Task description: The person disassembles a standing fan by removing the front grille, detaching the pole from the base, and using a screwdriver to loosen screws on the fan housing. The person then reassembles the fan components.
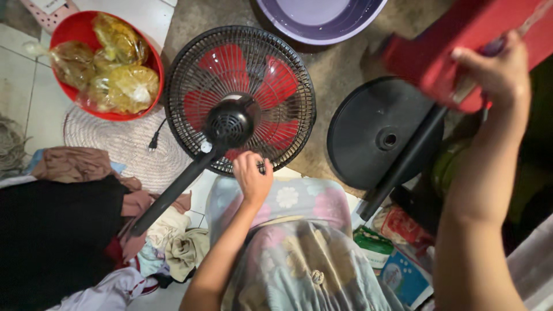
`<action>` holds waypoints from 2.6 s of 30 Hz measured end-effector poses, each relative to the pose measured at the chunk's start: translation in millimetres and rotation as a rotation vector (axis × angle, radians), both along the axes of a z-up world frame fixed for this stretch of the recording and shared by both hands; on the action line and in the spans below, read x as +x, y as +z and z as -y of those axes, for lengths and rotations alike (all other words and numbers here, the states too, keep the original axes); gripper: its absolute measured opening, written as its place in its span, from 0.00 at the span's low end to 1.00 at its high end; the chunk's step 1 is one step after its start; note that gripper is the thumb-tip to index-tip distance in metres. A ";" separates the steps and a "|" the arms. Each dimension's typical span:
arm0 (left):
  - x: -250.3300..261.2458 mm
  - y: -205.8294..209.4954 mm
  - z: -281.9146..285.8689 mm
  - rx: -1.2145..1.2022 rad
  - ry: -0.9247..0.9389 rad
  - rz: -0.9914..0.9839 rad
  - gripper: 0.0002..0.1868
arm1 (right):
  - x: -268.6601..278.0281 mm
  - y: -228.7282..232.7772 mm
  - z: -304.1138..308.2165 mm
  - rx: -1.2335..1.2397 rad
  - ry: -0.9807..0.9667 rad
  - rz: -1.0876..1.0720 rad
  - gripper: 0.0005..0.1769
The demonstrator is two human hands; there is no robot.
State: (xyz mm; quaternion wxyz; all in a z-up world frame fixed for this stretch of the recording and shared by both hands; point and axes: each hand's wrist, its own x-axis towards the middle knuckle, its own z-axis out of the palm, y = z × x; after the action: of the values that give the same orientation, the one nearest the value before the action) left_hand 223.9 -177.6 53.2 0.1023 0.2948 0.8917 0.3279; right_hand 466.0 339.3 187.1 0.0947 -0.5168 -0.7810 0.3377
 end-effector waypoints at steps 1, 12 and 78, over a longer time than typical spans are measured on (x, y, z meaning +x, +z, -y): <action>-3.4 8.2 5.1 0.003 -0.011 -0.068 0.18 | 0.5 7.0 18.6 0.010 -0.012 0.013 0.27; -155.2 32.4 25.8 -0.509 -0.237 0.205 0.27 | -16.0 -12.9 210.9 -0.322 -0.188 0.100 0.24; -250.1 227.5 95.3 0.268 -0.281 0.825 0.29 | -194.1 -176.3 379.4 -0.684 -0.426 -0.235 0.16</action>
State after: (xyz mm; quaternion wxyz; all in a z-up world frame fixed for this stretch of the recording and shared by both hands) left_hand -26.1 -273.0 280.8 0.4534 0.2681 0.6774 0.5136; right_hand 271.9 -40.1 10.8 0.0738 -0.6264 -0.4833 0.6072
